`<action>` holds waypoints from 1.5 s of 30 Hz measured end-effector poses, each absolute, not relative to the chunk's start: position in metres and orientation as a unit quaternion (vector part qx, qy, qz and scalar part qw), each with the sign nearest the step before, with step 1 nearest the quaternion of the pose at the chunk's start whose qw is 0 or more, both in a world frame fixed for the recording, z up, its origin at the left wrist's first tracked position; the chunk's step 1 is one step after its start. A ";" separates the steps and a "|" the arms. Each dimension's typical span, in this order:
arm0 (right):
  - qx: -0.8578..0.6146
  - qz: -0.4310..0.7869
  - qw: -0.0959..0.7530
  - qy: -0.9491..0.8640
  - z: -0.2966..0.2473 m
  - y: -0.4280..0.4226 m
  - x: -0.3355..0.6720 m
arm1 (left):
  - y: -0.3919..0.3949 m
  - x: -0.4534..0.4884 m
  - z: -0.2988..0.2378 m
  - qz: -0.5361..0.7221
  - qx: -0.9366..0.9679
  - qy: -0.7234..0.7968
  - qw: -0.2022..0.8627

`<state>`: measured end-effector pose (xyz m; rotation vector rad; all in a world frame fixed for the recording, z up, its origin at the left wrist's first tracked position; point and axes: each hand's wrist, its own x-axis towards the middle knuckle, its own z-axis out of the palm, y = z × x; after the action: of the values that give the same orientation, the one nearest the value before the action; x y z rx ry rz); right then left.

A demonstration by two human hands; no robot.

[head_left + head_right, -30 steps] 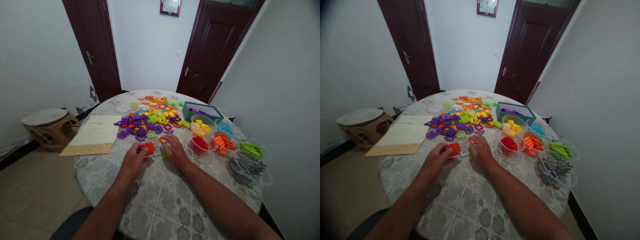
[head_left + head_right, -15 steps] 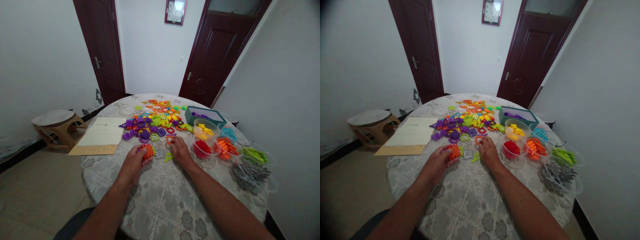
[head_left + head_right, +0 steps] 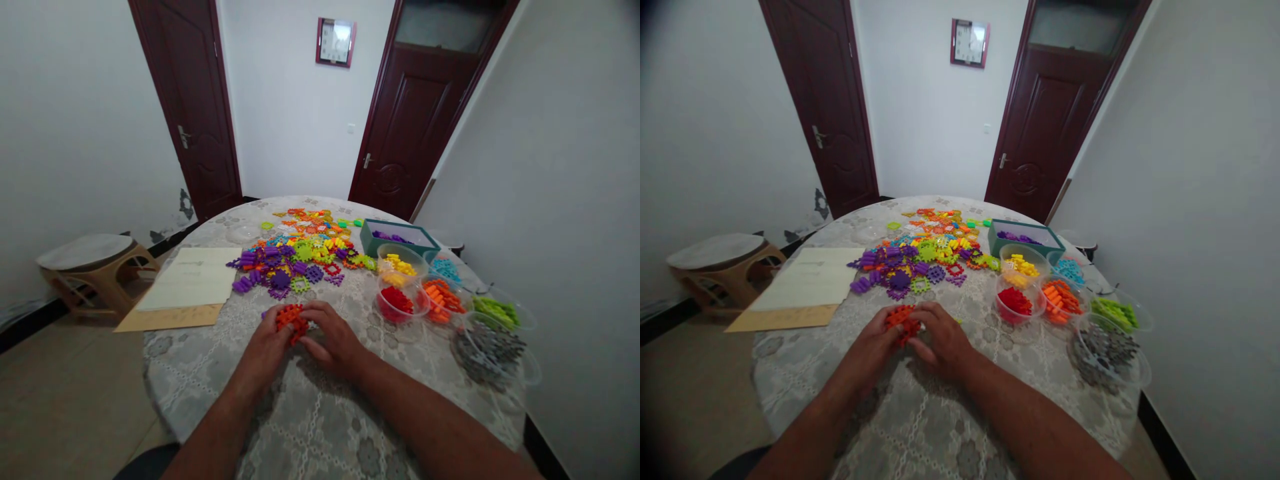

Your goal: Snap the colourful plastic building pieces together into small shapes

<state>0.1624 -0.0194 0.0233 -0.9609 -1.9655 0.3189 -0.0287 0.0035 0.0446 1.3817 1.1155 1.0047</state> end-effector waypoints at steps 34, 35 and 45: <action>-0.758 -0.190 0.206 -0.589 0.083 -0.019 0.328 | 0.031 -0.059 0.050 0.127 0.830 0.536 0.082; -0.732 -0.215 0.229 -0.604 0.085 -0.018 0.324 | 0.032 -0.058 0.051 0.118 0.830 0.540 0.077; -0.550 -0.026 0.229 -0.802 0.054 -0.023 0.220 | 0.037 -0.056 0.046 0.108 0.846 0.520 0.054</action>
<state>0.2204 -0.0227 0.0544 -1.5148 -2.2087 -0.0708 -0.0565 0.0366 0.0456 2.5690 1.5781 0.3283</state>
